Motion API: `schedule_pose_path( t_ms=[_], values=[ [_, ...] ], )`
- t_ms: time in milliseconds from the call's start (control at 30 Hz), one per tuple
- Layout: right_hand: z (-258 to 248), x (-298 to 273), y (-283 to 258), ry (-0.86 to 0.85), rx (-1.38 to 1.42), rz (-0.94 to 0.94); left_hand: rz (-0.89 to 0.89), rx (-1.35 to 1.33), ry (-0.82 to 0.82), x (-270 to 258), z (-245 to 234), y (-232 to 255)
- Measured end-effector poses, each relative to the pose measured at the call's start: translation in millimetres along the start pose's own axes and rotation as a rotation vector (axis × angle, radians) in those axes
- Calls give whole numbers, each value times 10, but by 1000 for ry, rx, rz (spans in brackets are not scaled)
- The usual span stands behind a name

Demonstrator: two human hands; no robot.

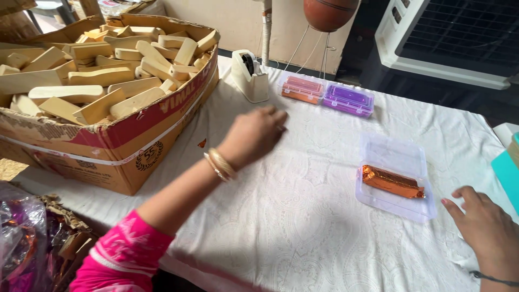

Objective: Manually wrapping small wooden items in foil and placing them into plastic cases.

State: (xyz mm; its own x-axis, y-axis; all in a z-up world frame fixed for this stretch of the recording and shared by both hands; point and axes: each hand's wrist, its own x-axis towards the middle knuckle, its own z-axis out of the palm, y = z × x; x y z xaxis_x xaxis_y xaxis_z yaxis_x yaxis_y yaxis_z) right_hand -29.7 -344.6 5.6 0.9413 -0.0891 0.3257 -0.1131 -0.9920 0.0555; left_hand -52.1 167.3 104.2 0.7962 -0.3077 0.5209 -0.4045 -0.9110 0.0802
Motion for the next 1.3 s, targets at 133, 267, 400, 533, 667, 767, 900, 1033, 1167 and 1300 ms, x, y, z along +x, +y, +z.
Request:
schedule_pose_path(
  t_ms=[133,267,400,533,667,767,900,1033,1167,1300],
  values=[
    [1813,383,1491,60,-14,-63,-186,240,81,-127,-820,-1204],
    [2149,357,1829,-86,-42,-74,-629,486,-212,-433,-1100,-2719],
    [1597,217,1330,-349,-108,45,-682,598,-367,-823,-982,-3667],
    [1780,325,1655,-294,-43,-64,-868,595,-407,-805,-1055,-3490],
    [1728,283,1662,2,20,-6,-783,630,-252,-824,-1003,-3602],
    [957,101,1100,253,201,-11,-611,541,15,-690,-1191,-2906],
    [-204,-51,97,152,1188,-111,-394,36,213,-310,-1190,-1628],
    [-717,-41,-925,47,1632,-156,-103,-690,85,-83,-364,-271],
    [-692,-14,-1837,31,1913,-235,-254,-1365,-239,96,497,741],
    [-560,-31,-2370,-15,2088,-51,-181,-1526,-55,241,994,1333]
  ],
)
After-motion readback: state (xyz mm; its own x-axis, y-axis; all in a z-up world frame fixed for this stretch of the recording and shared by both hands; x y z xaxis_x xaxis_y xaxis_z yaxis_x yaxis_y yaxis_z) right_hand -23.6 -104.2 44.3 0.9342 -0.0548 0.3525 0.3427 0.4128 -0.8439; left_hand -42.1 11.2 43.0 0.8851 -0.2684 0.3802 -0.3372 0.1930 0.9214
